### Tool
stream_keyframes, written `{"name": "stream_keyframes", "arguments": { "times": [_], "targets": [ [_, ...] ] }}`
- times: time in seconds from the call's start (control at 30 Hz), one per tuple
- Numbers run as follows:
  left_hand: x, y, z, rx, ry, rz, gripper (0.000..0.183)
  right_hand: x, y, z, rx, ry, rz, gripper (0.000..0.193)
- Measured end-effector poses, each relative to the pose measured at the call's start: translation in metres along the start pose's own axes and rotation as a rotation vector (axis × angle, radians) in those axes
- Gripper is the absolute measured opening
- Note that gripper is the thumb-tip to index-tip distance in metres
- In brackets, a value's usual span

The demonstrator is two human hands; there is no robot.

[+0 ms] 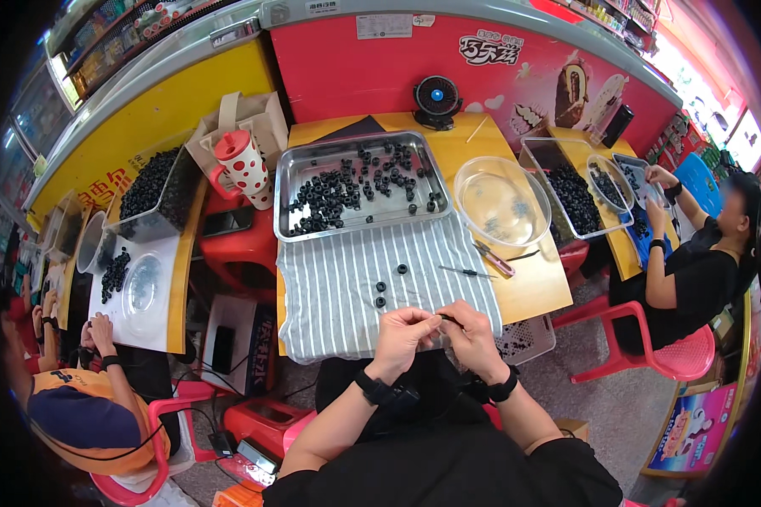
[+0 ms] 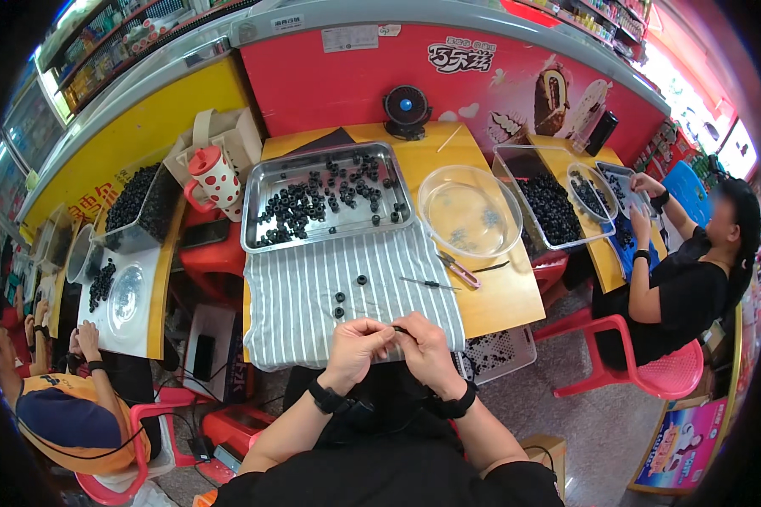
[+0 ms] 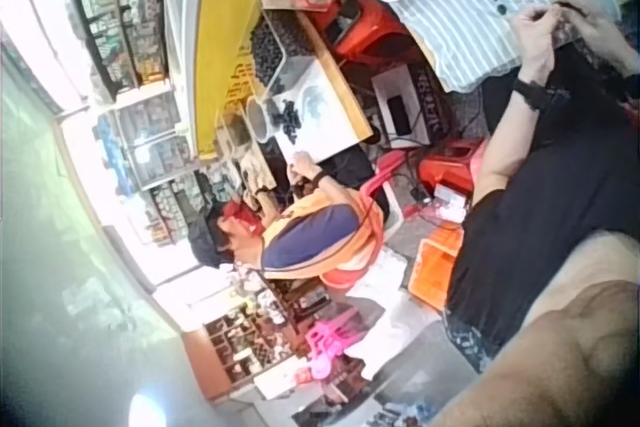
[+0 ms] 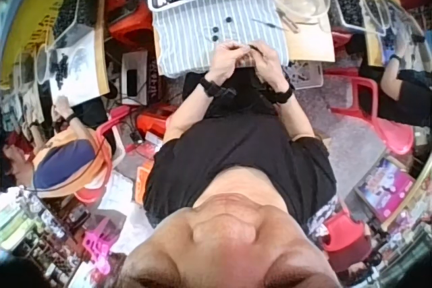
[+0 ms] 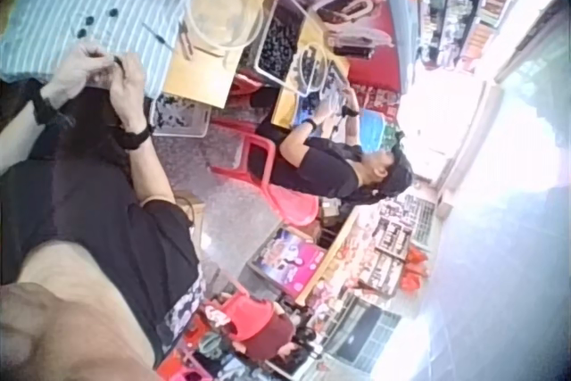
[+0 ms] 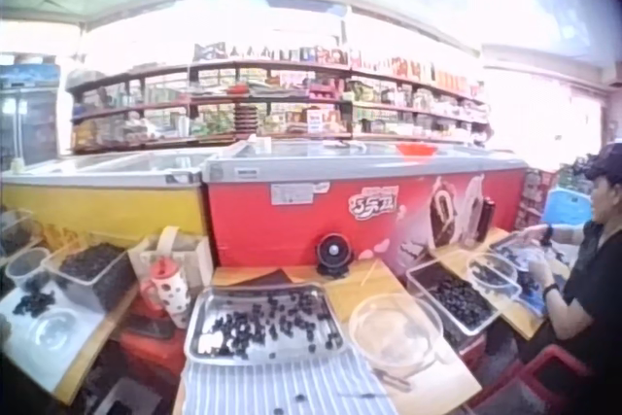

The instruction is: Sorting small black items from a metal tray into smaller containers.

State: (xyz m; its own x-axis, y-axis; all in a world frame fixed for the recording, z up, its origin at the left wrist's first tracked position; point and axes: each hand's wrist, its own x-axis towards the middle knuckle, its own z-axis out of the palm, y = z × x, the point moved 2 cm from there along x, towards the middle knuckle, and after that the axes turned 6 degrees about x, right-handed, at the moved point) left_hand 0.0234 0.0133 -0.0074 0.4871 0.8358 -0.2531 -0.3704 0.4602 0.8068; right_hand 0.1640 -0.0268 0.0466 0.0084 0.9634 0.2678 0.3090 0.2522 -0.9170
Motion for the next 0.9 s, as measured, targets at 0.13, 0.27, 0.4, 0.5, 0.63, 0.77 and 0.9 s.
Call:
{"name": "stream_keyframes", "arguments": {
  "times": [0.13,0.27,0.4,0.5,0.63,0.77,0.9],
  "targets": [
    [-0.001,0.006,0.012,0.369,0.049,0.004,0.014,0.000,0.011,-0.003,-0.207,0.024,-0.041,0.015],
    [0.003,0.016,0.014,0.883,-0.049,0.142,0.025,0.008,0.014,-0.004,-0.333,-0.055,-0.095,0.011],
    [0.010,0.026,0.015,1.156,-0.086,0.226,0.027,0.017,0.010,-0.004,-0.281,-0.085,-0.047,0.010],
    [0.006,0.031,0.024,1.241,-0.066,0.337,0.028,0.019,0.013,-0.007,-0.321,-0.136,-0.019,0.007],
    [-0.002,0.031,0.030,1.342,-0.005,0.363,0.025,0.021,0.015,-0.008,-0.240,-0.186,0.034,0.003],
    [-0.011,0.030,0.028,1.450,0.030,0.459,0.013,0.019,0.017,0.002,-0.328,-0.209,-0.025,0.003],
    [-0.017,0.045,0.036,1.309,0.209,0.815,0.007,0.020,0.027,0.007,-0.258,-0.203,-0.003,0.008]
  ]
}}
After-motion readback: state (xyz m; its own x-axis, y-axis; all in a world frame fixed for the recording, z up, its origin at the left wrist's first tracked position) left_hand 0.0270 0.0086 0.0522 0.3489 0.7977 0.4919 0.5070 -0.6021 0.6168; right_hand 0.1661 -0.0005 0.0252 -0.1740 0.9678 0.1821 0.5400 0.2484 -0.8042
